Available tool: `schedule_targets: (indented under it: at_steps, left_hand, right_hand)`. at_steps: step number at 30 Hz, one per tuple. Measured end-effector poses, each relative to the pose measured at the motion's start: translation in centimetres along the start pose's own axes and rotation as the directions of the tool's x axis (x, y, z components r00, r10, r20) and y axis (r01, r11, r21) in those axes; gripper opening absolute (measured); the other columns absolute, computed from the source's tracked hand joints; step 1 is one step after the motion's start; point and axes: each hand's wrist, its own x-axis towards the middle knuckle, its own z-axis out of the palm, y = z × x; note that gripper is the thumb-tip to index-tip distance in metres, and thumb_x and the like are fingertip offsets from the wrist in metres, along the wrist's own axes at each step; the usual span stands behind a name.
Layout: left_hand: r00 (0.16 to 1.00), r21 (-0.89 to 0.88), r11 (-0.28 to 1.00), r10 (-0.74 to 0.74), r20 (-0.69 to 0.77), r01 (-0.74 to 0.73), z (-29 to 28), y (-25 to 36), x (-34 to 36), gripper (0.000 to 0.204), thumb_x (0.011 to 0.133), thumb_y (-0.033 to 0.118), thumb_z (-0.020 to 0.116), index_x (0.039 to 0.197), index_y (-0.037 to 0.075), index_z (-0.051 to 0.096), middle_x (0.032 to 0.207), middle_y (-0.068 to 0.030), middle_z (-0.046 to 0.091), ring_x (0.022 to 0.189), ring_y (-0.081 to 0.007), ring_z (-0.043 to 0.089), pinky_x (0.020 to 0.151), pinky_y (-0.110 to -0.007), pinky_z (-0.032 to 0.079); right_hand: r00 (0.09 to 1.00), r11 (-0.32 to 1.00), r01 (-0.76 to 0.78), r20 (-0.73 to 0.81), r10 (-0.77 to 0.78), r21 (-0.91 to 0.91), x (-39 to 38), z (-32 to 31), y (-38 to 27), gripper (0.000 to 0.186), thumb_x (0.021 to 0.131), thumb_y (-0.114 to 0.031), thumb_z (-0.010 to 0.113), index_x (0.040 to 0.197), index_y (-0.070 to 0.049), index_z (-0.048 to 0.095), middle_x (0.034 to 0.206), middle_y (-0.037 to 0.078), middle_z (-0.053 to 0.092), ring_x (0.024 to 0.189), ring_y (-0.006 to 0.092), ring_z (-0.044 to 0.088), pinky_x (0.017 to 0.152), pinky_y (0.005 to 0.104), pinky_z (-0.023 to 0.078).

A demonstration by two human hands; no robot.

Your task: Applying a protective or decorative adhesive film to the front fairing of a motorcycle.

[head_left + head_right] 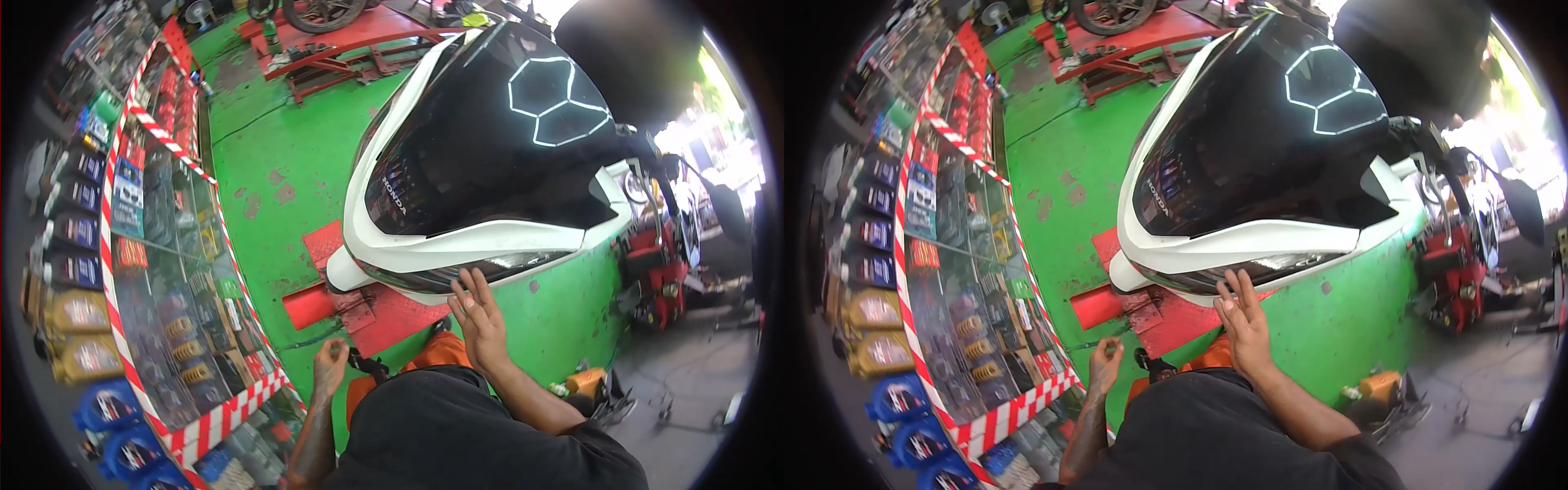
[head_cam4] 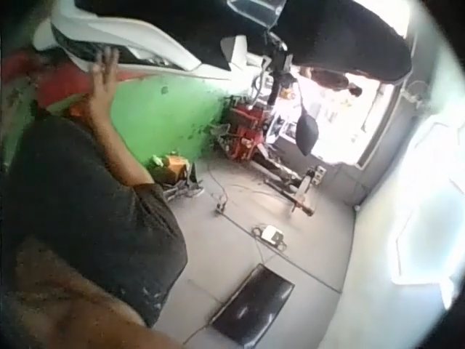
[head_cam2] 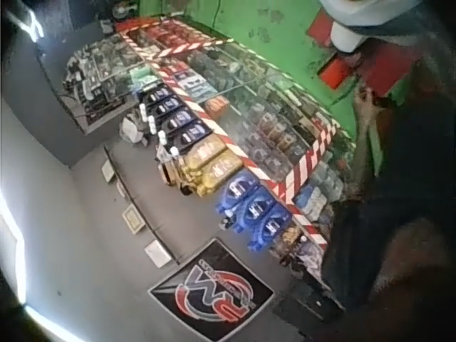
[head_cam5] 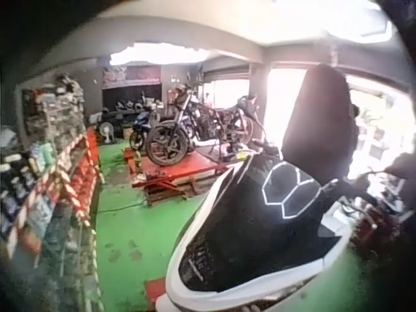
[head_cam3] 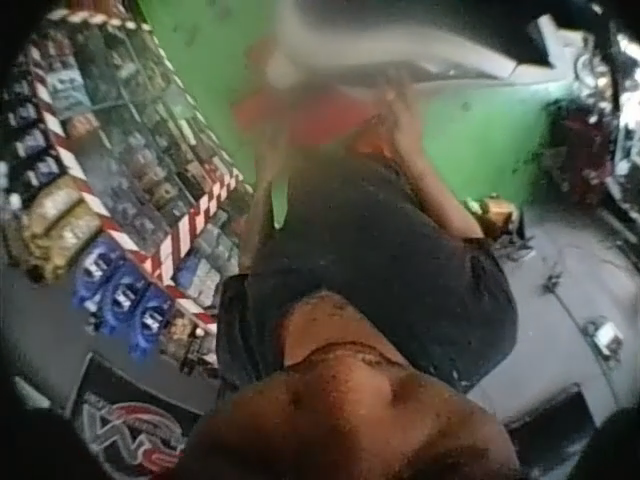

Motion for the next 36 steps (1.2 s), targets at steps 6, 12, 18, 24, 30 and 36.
schedule_targets:
  at_steps: [6,12,18,24,30,36]
  left_hand:
    - [0.993,0.263,0.962,-0.097,0.072,0.075,-10.8,-4.6,2.7,0.032,0.095,0.019,0.071,0.121,0.000,0.066,0.101,-0.0116,0.074,0.085,-0.0185,0.072,0.075,-0.033,0.057]
    - [0.989,0.158,0.987,0.046,-0.138,-0.024,-12.6,0.9,10.4,0.032,0.100,0.021,0.066,0.124,-0.001,0.065,0.108,-0.0106,0.072,0.091,-0.0171,0.071,0.077,-0.032,0.057]
    - [0.926,-0.134,0.928,0.362,0.108,-0.347,-8.3,16.0,21.3,0.041,0.104,0.019,0.063,0.137,-0.003,0.056,0.123,-0.0134,0.067,0.115,-0.0227,0.065,0.098,-0.036,0.053]
    - [0.675,-0.235,0.728,0.685,0.274,-0.644,-1.8,28.8,29.6,0.049,0.102,0.021,0.061,0.140,-0.008,0.052,0.136,-0.0269,0.054,0.128,-0.0362,0.055,0.105,-0.043,0.048]
    - [0.702,0.035,0.728,0.644,0.304,-0.684,1.8,31.0,30.2,0.054,0.103,0.037,0.056,0.124,-0.012,0.057,0.125,-0.0307,0.052,0.121,-0.0472,0.052,0.106,-0.053,0.040]
    - [0.759,-0.066,0.830,0.536,0.368,-0.554,1.7,31.1,33.7,0.050,0.102,0.039,0.056,0.113,-0.010,0.062,0.114,-0.0291,0.059,0.115,-0.0441,0.056,0.101,-0.051,0.043]
  right_hand:
    - [0.965,0.960,0.124,-0.254,-0.058,0.251,1.5,6.8,1.7,0.090,0.102,-0.021,0.054,0.163,-0.001,-0.008,0.169,0.016,0.005,0.159,0.0356,0.003,0.128,0.0488,0.006]
    - [0.935,0.950,0.220,-0.326,-0.140,0.223,1.9,9.8,2.4,0.084,0.099,-0.017,0.052,0.165,-0.003,0.001,0.168,0.017,0.009,0.159,0.0358,0.006,0.127,0.0492,0.005]
    - [0.812,0.941,0.298,-0.562,-0.159,0.164,3.5,11.8,3.8,0.075,0.099,-0.017,0.053,0.163,-0.003,0.017,0.165,0.014,0.021,0.153,0.0321,0.025,0.124,0.0490,0.019]
    - [0.443,0.893,0.334,-0.786,-0.430,-0.301,8.4,13.6,9.4,0.071,0.101,-0.020,0.055,0.161,0.003,0.023,0.160,0.016,0.028,0.147,0.0304,0.035,0.122,0.0429,0.025]
    - [0.116,0.913,-0.050,-0.910,-0.398,-0.405,12.6,15.4,7.5,0.082,0.093,-0.025,0.063,0.156,0.010,0.026,0.155,0.026,0.028,0.144,0.0382,0.031,0.121,0.0414,0.028]
    - [-0.001,0.912,-0.127,-0.919,-0.393,-0.390,13.9,16.7,6.8,0.076,0.089,-0.026,0.066,0.146,0.015,0.040,0.146,0.033,0.042,0.135,0.0408,0.045,0.115,0.0427,0.036]
